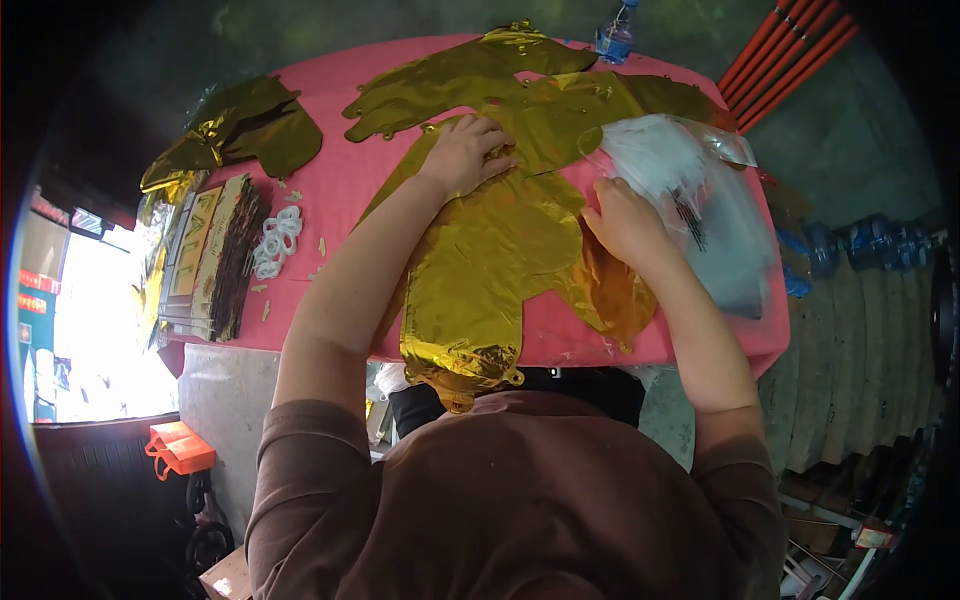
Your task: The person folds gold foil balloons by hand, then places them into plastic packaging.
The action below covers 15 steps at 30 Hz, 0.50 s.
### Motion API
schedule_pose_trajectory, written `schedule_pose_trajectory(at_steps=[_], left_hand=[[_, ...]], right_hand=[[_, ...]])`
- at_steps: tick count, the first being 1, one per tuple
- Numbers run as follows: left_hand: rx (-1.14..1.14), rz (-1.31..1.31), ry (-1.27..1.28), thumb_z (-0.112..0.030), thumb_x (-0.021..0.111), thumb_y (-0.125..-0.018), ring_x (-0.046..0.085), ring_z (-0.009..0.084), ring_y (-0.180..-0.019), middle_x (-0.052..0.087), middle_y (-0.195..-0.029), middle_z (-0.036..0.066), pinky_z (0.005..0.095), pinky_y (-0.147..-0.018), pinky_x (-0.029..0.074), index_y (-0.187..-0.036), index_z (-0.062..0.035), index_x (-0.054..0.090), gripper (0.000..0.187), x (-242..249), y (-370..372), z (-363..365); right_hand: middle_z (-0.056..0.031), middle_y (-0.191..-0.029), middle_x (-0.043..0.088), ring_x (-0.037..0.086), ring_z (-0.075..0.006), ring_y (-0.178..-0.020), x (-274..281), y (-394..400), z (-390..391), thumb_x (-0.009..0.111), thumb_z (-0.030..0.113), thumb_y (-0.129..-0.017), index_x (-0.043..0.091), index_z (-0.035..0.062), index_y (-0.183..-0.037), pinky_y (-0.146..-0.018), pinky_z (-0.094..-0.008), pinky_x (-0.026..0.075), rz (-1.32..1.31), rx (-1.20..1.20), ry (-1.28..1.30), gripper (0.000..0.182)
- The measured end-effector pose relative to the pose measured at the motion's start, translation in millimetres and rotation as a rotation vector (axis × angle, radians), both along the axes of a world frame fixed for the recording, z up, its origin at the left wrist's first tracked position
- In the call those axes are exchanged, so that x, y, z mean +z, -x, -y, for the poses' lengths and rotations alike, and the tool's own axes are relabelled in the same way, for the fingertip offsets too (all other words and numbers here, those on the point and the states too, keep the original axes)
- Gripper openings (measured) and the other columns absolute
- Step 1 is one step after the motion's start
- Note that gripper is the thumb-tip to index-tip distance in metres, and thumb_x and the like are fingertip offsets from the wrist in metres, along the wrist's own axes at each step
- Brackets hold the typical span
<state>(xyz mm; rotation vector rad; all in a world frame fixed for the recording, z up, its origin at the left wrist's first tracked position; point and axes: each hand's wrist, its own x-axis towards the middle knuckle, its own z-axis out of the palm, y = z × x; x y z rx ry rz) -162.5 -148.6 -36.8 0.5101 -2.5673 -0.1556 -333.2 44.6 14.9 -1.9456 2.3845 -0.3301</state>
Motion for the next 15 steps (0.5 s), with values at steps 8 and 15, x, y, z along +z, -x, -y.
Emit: schedule_pose_trajectory(at_steps=[8, 15], left_hand=[[-0.002, 0.029, -0.023, -0.035, 0.059, -0.082, 0.046, 0.0232, -0.108, 0.053, -0.109, 0.003, 0.0404, -0.092, 0.035, -0.107, -0.0184, 0.062, 0.03, 1, 0, 0], [-0.001, 0.053, -0.049, -0.038, 0.057, -0.083, 0.045, 0.0229, -0.109, 0.053, -0.11, 0.003, 0.0408, -0.092, 0.034, -0.107, -0.0191, 0.063, 0.031, 1, 0, 1]], right_hand=[[-0.0165, -0.081, 0.06, 0.057, -0.0352, -0.082, -7, 14, 20, 0.057, 0.02, -0.079, 0.054, -0.0003, -0.083, -0.071, -0.0413, 0.045, 0.111, -0.021, -0.099, 0.021], [-0.0141, -0.089, 0.058, 0.057, -0.0343, -0.077, -27, 14, 36, 0.059, 0.018, -0.078, 0.054, 0.0007, -0.083, -0.069, -0.0404, 0.045, 0.196, 0.28, 0.316, 0.018]])
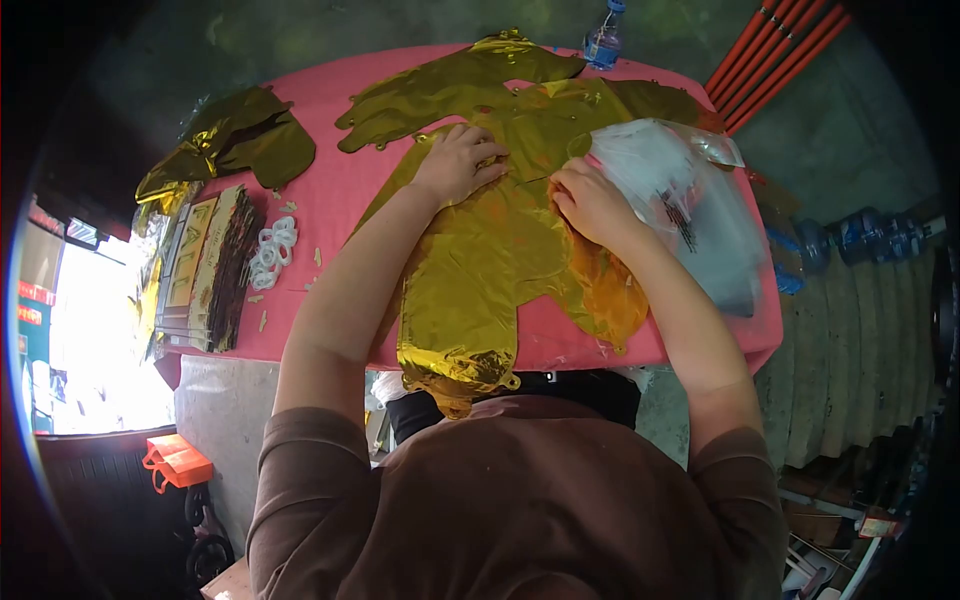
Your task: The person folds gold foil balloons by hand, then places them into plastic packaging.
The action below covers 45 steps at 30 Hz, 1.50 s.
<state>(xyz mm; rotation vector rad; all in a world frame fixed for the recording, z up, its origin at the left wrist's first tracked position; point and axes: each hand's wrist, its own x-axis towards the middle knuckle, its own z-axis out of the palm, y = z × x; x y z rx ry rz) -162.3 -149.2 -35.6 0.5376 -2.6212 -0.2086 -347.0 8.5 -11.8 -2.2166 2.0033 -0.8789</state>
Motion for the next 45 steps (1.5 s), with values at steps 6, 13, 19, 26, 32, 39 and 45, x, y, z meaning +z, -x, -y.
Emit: schedule_pose_trajectory(at_steps=[6, 13, 19, 26, 32, 39, 45], left_hand=[[-0.007, -0.061, 0.035, -0.033, 0.06, -0.082, 0.049, 0.0238, -0.104, 0.055, -0.105, 0.003, 0.0394, -0.089, 0.037, -0.105, -0.0182, 0.064, 0.027, -1, 0, -1], [-0.032, -0.081, 0.068, -0.032, 0.06, -0.082, 0.049, 0.0238, -0.104, 0.055, -0.105, 0.003, 0.0389, -0.09, 0.037, -0.104, -0.0171, 0.064, 0.027, -7, 2, 4], [-0.022, -0.043, 0.039, -0.032, 0.06, -0.083, 0.049, 0.0242, -0.105, 0.055, -0.107, 0.004, 0.0396, -0.092, 0.037, -0.106, -0.0161, 0.063, 0.029, -4, 1, 4], [-0.043, -0.071, 0.095, -0.029, 0.06, -0.083, 0.052, 0.0243, -0.103, 0.056, -0.106, 0.004, 0.0382, -0.09, 0.04, -0.106, -0.0149, 0.063, 0.027, -9, 2, 8], [-0.052, -0.067, 0.092, -0.034, 0.059, -0.083, 0.05, 0.0236, -0.104, 0.055, -0.108, 0.003, 0.0392, -0.09, 0.039, -0.106, -0.0169, 0.063, 0.029, -13, 2, 10], [-0.052, -0.081, 0.08, -0.03, 0.061, -0.082, 0.051, 0.0254, -0.102, 0.056, -0.105, 0.004, 0.0392, -0.089, 0.039, -0.105, -0.0154, 0.064, 0.027, -7, 1, 7], [-0.041, -0.093, 0.097, -0.03, 0.061, -0.082, 0.05, 0.0241, -0.103, 0.055, -0.104, 0.003, 0.0391, -0.09, 0.037, -0.105, -0.0167, 0.063, 0.027, -6, 2, 5]], right_hand=[[-0.0163, -0.087, 0.061, 0.059, -0.0363, -0.079, 25, 9, 11, 0.058, 0.018, -0.078, 0.056, 0.0033, -0.086, -0.069, -0.0438, 0.047, -0.175, -0.353, -0.164, 0.016], [-0.0155, -0.083, 0.061, 0.06, -0.0332, -0.079, 25, 14, -15, 0.053, 0.012, -0.076, 0.059, 0.0038, -0.078, -0.068, -0.0419, 0.048, -0.229, -0.143, -0.337, 0.01], [-0.012, -0.08, 0.051, 0.054, -0.0304, -0.083, 58, 12, -102, 0.056, 0.01, -0.076, 0.05, 0.0026, -0.071, -0.07, -0.0379, 0.043, -0.094, 0.189, -0.399, 0.01], [-0.0096, -0.077, 0.056, 0.056, -0.0305, -0.077, 92, 2, -202, 0.057, 0.005, -0.069, 0.053, 0.0035, -0.073, -0.066, -0.0388, 0.043, -0.208, 0.128, -0.9, 0.006], [-0.0112, -0.076, 0.059, 0.058, -0.0293, -0.075, 100, -3, -199, 0.06, 0.008, -0.074, 0.061, 0.0033, -0.087, -0.064, -0.0374, 0.044, -0.081, -0.076, -0.716, 0.014], [-0.016, -0.097, 0.056, 0.056, -0.0315, -0.09, 56, -7, -101, 0.058, 0.012, -0.08, 0.056, -0.0001, -0.104, -0.075, -0.0371, 0.044, -0.006, -0.104, -0.18, 0.027], [-0.021, -0.1, 0.056, 0.055, -0.0341, -0.095, 30, -17, -35, 0.058, 0.019, -0.08, 0.051, -0.0031, -0.105, -0.08, -0.0414, 0.045, -0.215, -0.3, -0.344, 0.034]])
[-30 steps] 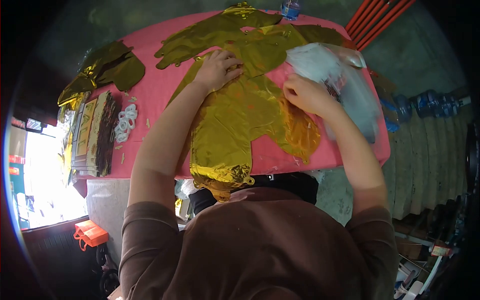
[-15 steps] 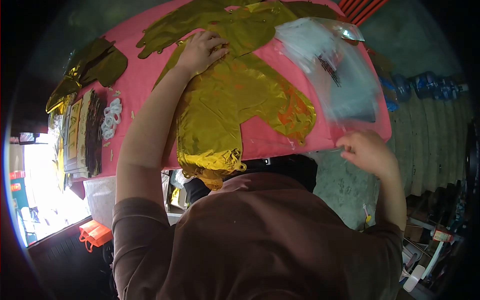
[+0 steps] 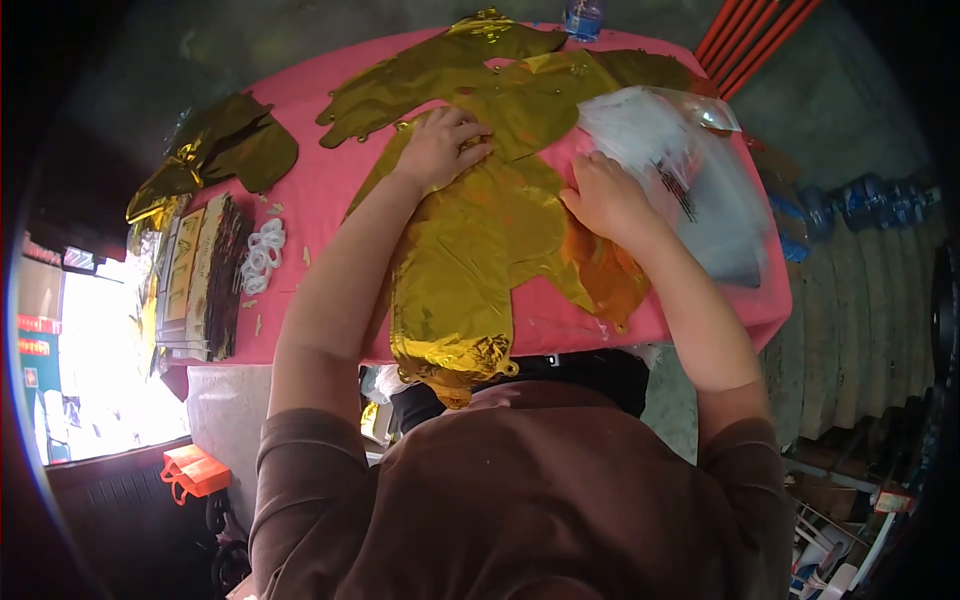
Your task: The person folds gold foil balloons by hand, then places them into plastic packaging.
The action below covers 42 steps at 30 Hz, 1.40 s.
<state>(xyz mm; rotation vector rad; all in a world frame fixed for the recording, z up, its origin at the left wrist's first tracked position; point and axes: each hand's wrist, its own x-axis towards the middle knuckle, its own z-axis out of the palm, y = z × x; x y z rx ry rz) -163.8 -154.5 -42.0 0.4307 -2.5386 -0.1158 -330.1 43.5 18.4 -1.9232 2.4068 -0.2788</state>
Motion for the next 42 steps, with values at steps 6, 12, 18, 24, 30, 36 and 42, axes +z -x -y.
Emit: schedule_pose_trajectory(at_steps=[6, 12, 18, 24, 30, 36, 42], left_hand=[[0.038, 0.025, -0.017, -0.032, 0.059, -0.083, 0.048, 0.0232, -0.105, 0.054, -0.106, 0.002, 0.0404, -0.091, 0.035, -0.107, -0.0192, 0.062, 0.028, 0, -1, -3], [0.043, 0.033, -0.036, -0.034, 0.059, -0.083, 0.048, 0.0228, -0.105, 0.054, -0.106, 0.002, 0.0409, -0.09, 0.035, -0.108, -0.0201, 0.062, 0.028, 1, -1, -4], [0.042, 0.036, -0.046, -0.034, 0.059, -0.084, 0.048, 0.0223, -0.106, 0.053, -0.107, 0.002, 0.0408, -0.09, 0.035, -0.108, -0.0206, 0.062, 0.028, 2, -1, -4], [0.054, 0.035, -0.034, -0.034, 0.058, -0.084, 0.048, 0.0225, -0.106, 0.054, -0.106, 0.002, 0.0404, -0.09, 0.035, -0.108, -0.0204, 0.063, 0.028, 1, 0, -4], [0.034, 0.024, -0.052, -0.032, 0.058, -0.083, 0.048, 0.0231, -0.106, 0.054, -0.105, 0.003, 0.0398, -0.092, 0.036, -0.108, -0.0195, 0.063, 0.028, -1, -1, -3], [0.038, 0.043, -0.073, -0.028, 0.059, -0.082, 0.047, 0.0238, -0.107, 0.054, -0.108, 0.004, 0.0395, -0.093, 0.035, -0.106, -0.0168, 0.064, 0.027, 4, -3, -3], [0.054, 0.084, -0.065, -0.031, 0.06, -0.08, 0.045, 0.0244, -0.111, 0.055, -0.11, 0.003, 0.0405, -0.095, 0.033, -0.106, -0.0178, 0.064, 0.03, -4, 0, 5]], right_hand=[[-0.0218, -0.098, 0.061, 0.059, -0.0342, -0.094, 4, 5, 21, 0.053, 0.014, -0.077, 0.055, -0.0031, -0.095, -0.078, -0.0427, 0.047, 0.084, -0.075, -0.211, 0.024], [-0.0188, -0.094, 0.062, 0.059, -0.0346, -0.088, -4, 19, 22, 0.052, 0.013, -0.076, 0.057, -0.001, -0.085, -0.076, -0.0418, 0.047, 0.105, 0.049, -0.156, 0.017], [-0.0164, -0.074, 0.06, 0.059, -0.0328, -0.077, -3, 29, 21, 0.053, 0.009, -0.075, 0.053, -0.0021, -0.08, -0.07, -0.0379, 0.047, 0.384, 0.085, 0.001, 0.012], [-0.0069, -0.08, 0.059, 0.056, -0.0132, -0.074, -5, 25, 17, 0.06, 0.009, -0.08, 0.051, -0.0004, -0.099, -0.064, -0.0263, 0.045, 0.749, -0.002, -0.192, 0.022], [-0.0112, -0.097, 0.06, 0.057, -0.0146, -0.086, 7, 26, 22, 0.063, 0.007, -0.076, 0.049, -0.0041, -0.116, -0.073, -0.0242, 0.045, 1.056, 0.14, -0.279, 0.044], [-0.0112, -0.098, 0.061, 0.059, -0.0161, -0.087, 25, -18, 45, 0.067, 0.009, -0.073, 0.046, -0.0042, -0.122, -0.073, -0.0264, 0.047, 1.298, 0.255, -0.349, 0.054], [-0.0116, -0.093, 0.059, 0.056, -0.0187, -0.08, 43, -89, 35, 0.065, 0.014, -0.077, 0.033, 0.0027, -0.134, -0.074, -0.03, 0.046, 0.701, 0.514, -0.214, 0.067]])
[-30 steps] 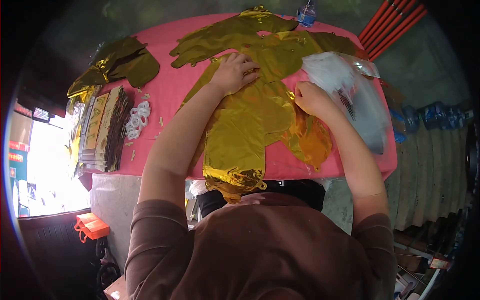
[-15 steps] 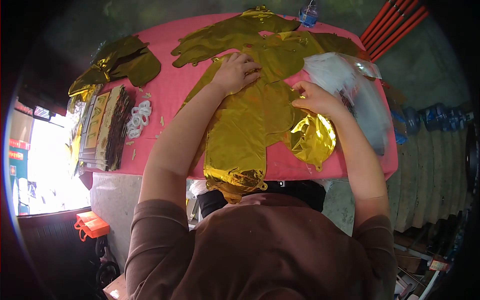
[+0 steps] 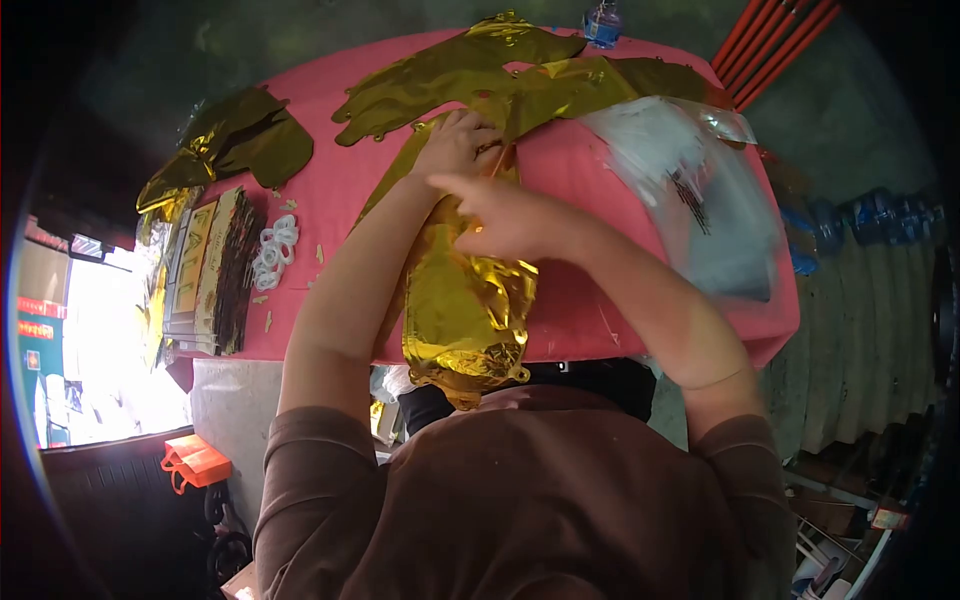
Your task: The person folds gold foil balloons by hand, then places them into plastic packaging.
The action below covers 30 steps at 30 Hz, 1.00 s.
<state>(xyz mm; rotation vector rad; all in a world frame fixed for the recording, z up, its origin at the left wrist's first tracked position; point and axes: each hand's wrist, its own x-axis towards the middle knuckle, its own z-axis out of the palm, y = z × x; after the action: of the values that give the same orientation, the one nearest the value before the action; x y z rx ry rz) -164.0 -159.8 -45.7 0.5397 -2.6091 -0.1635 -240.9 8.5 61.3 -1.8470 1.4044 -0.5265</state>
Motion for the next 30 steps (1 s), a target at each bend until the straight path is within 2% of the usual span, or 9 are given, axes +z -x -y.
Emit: schedule_pose_trajectory(at_steps=[4, 8, 10, 11, 13, 16, 23, 26, 30], left_hand=[[-0.04, -0.068, -0.045, -0.03, 0.059, -0.079, 0.046, 0.0254, -0.11, 0.056, -0.108, 0.004, 0.0414, -0.093, 0.035, -0.104, -0.0133, 0.064, 0.03, -3, 0, 5], [-0.002, -0.069, -0.071, -0.03, 0.058, -0.081, 0.046, 0.0264, -0.108, 0.057, -0.106, 0.004, 0.0414, -0.093, 0.036, -0.104, -0.0121, 0.063, 0.03, 5, 0, -4], [0.003, -0.068, -0.049, -0.029, 0.058, -0.081, 0.046, 0.0272, -0.109, 0.056, -0.107, 0.006, 0.0412, -0.093, 0.036, -0.105, -0.0112, 0.062, 0.03, 6, -2, -9], [0.001, -0.06, -0.025, -0.027, 0.058, -0.082, 0.046, 0.028, -0.109, 0.056, -0.107, 0.007, 0.041, -0.093, 0.036, -0.106, -0.0102, 0.062, 0.03, 8, -2, -10], [0.001, -0.063, -0.033, -0.028, 0.058, -0.082, 0.046, 0.0285, -0.11, 0.056, -0.107, 0.007, 0.0415, -0.094, 0.035, -0.106, -0.0097, 0.062, 0.03, 9, -2, -13], [0.0, -0.08, -0.016, -0.03, 0.057, -0.081, 0.046, 0.0282, -0.11, 0.056, -0.106, 0.006, 0.0416, -0.094, 0.035, -0.105, -0.0106, 0.062, 0.031, 4, -2, -8], [0.144, 0.235, 0.017, -0.029, 0.058, -0.078, 0.044, 0.0313, -0.114, 0.056, -0.108, 0.012, 0.0447, -0.097, 0.033, -0.106, -0.0066, 0.061, 0.036, 6, -1, -2], [0.024, -0.024, -0.091, -0.027, 0.058, -0.077, 0.044, 0.0337, -0.116, 0.054, -0.115, 0.016, 0.0455, -0.099, 0.033, -0.108, -0.0038, 0.06, 0.039, -9, 0, 2], [0.068, -0.034, -0.096, -0.025, 0.059, -0.075, 0.046, 0.0349, -0.113, 0.051, -0.12, 0.017, 0.0436, -0.096, 0.037, -0.107, -0.0097, 0.06, 0.035, 9, -3, -10]], right_hand=[[-0.0096, -0.085, 0.062, 0.055, -0.0157, -0.078, -9, 1, -7, 0.057, 0.012, -0.084, 0.031, 0.0043, -0.135, -0.073, -0.0281, 0.045, 0.202, 0.178, -0.068, 0.058], [-0.0071, -0.08, 0.065, 0.059, -0.0123, -0.082, -51, 55, 4, 0.053, 0.013, -0.087, 0.053, 0.0014, -0.11, -0.072, -0.0275, 0.044, 0.778, 0.069, -0.027, 0.026], [-0.0136, -0.082, 0.063, 0.06, -0.0221, -0.085, -46, 68, 5, 0.053, 0.013, -0.086, 0.056, -0.0004, -0.095, -0.076, -0.0331, 0.045, 0.046, -0.375, 0.126, 0.016], [-0.0136, -0.082, 0.063, 0.06, -0.0221, -0.085, -54, 73, 9, 0.053, 0.013, -0.086, 0.056, -0.0004, -0.095, -0.076, -0.0331, 0.045, 0.042, -0.374, 0.131, 0.016], [-0.0234, -0.091, 0.057, 0.058, -0.0348, -0.088, -89, 83, 22, 0.052, 0.011, -0.082, 0.054, -0.005, -0.098, -0.077, -0.0394, 0.046, -0.203, -0.436, 0.59, 0.022], [-0.0253, -0.095, 0.054, 0.051, -0.0424, -0.093, -104, 83, 45, 0.048, 0.007, -0.081, 0.051, -0.005, -0.101, -0.079, -0.045, 0.044, -0.168, -0.452, 0.676, 0.024], [-0.0316, -0.128, 0.036, 0.037, -0.0417, -0.12, -99, 42, 70, 0.047, 0.008, -0.084, 0.031, -0.0036, -0.13, -0.098, -0.0404, 0.034, 0.077, -0.381, 0.765, 0.05], [-0.0281, -0.14, 0.022, 0.026, -0.0368, -0.13, -94, 29, 66, 0.044, 0.012, -0.088, 0.018, -0.0031, -0.137, -0.106, -0.0367, 0.026, -0.116, -0.306, 0.734, 0.058], [-0.0221, -0.144, 0.021, 0.023, -0.03, -0.134, -75, 31, 48, 0.042, 0.018, -0.092, 0.018, -0.0013, -0.139, -0.108, -0.034, 0.021, 0.354, -0.283, 0.583, 0.056]])
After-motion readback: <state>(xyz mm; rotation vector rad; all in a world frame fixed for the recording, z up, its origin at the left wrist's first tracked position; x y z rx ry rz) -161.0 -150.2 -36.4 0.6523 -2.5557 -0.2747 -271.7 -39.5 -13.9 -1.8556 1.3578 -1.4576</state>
